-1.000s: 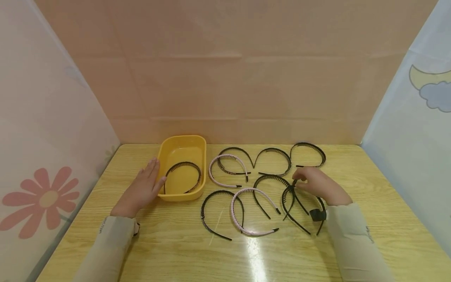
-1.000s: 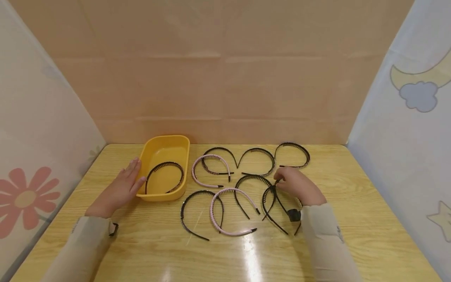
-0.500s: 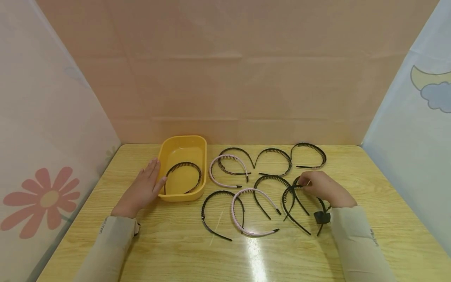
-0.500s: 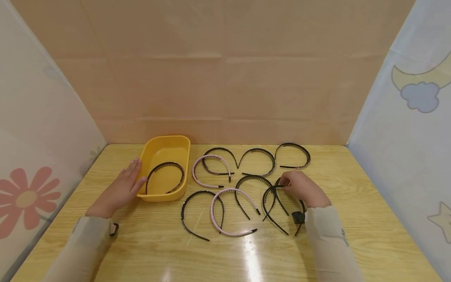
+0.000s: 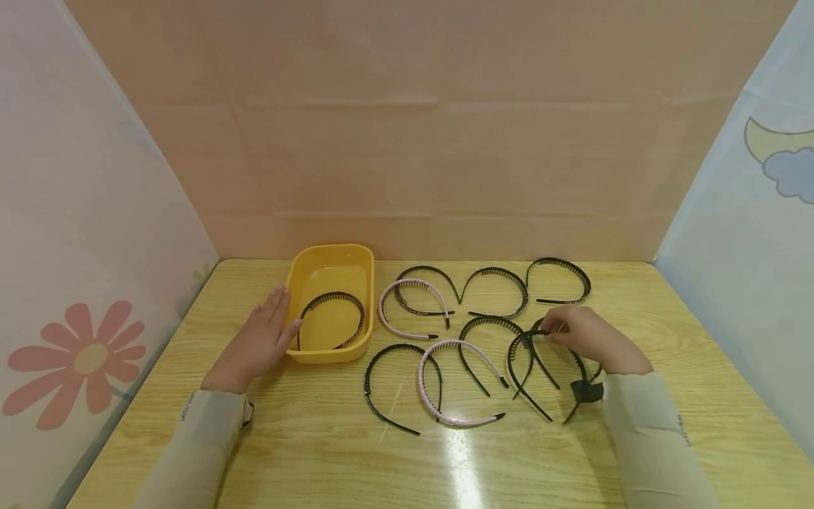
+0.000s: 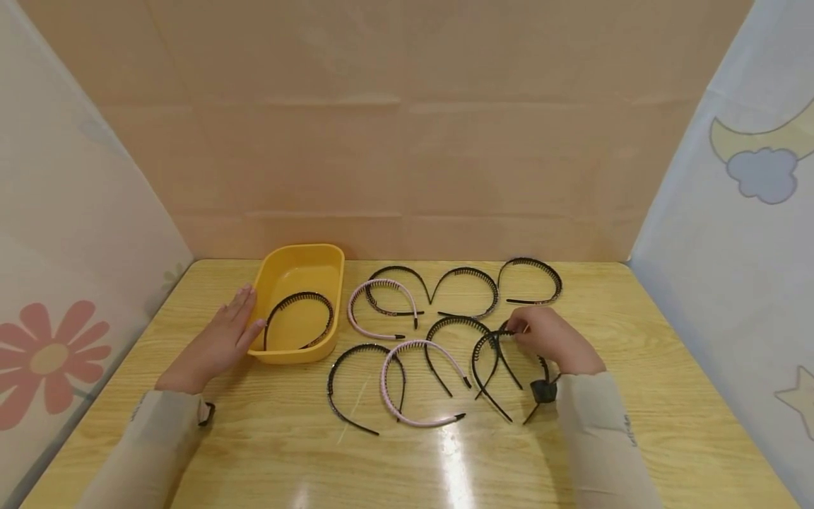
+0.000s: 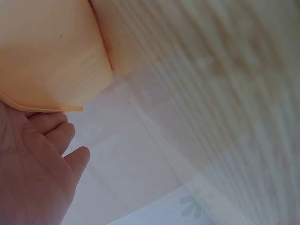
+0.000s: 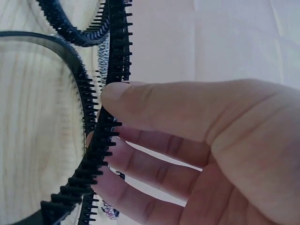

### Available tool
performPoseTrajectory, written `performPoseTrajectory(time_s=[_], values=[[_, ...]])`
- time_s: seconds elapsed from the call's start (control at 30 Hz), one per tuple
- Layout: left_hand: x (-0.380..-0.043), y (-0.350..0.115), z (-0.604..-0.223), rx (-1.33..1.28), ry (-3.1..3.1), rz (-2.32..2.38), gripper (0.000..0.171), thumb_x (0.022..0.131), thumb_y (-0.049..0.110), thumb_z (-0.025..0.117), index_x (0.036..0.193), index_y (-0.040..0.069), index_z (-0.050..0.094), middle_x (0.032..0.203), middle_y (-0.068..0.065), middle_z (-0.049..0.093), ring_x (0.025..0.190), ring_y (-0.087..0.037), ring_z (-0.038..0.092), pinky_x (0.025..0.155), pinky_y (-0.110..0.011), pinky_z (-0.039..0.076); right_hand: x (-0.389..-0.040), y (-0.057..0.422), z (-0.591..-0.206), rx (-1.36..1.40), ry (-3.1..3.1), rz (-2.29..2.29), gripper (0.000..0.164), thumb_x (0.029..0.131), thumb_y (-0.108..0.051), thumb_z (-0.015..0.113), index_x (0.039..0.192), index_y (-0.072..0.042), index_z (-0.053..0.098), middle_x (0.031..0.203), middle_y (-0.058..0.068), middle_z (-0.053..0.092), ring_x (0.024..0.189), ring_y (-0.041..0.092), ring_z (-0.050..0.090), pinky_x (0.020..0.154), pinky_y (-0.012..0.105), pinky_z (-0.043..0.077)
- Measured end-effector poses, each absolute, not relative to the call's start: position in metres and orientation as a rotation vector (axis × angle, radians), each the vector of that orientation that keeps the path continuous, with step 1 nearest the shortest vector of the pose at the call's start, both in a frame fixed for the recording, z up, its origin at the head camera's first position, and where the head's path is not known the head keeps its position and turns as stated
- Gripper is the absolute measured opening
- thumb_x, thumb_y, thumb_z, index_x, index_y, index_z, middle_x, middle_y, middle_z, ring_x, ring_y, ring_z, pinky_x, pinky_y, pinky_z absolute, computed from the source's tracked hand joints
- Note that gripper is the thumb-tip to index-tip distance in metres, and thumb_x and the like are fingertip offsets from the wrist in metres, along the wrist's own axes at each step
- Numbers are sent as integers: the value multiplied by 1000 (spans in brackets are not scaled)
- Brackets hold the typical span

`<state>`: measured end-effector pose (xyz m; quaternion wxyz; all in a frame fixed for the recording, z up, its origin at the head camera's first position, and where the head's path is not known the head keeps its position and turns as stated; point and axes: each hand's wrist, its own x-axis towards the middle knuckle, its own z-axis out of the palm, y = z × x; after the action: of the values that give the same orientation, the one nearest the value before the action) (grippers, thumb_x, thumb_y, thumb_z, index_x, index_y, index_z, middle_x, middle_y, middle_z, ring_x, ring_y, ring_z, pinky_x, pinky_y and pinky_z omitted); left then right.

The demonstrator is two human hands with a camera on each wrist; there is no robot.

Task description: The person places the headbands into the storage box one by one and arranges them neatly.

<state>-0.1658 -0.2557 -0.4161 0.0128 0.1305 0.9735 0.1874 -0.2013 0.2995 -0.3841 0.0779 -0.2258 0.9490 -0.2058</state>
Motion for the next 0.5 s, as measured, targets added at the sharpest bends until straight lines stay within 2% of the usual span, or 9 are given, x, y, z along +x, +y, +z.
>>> performPoseTrajectory(time_s=[0.3,0.5], values=[[-167,-256,-417,421,3045,570,76,111,43,33,156,-14,11,165,-30,5,153,-45,5,119,-65,10,-201,296,-377,-653,2854,-655,9,93,0,69,102,1,72,90,4,70,81,20,65,70,41,56],[-167,-256,-417,424,3044,572,76,111,44,32,156,-14,11,165,-30,5,153,-45,5,119,-65,9,-203,291,-375,-677,2904,-694,11,93,-2,70,103,1,72,93,6,71,84,21,66,75,45,56]])
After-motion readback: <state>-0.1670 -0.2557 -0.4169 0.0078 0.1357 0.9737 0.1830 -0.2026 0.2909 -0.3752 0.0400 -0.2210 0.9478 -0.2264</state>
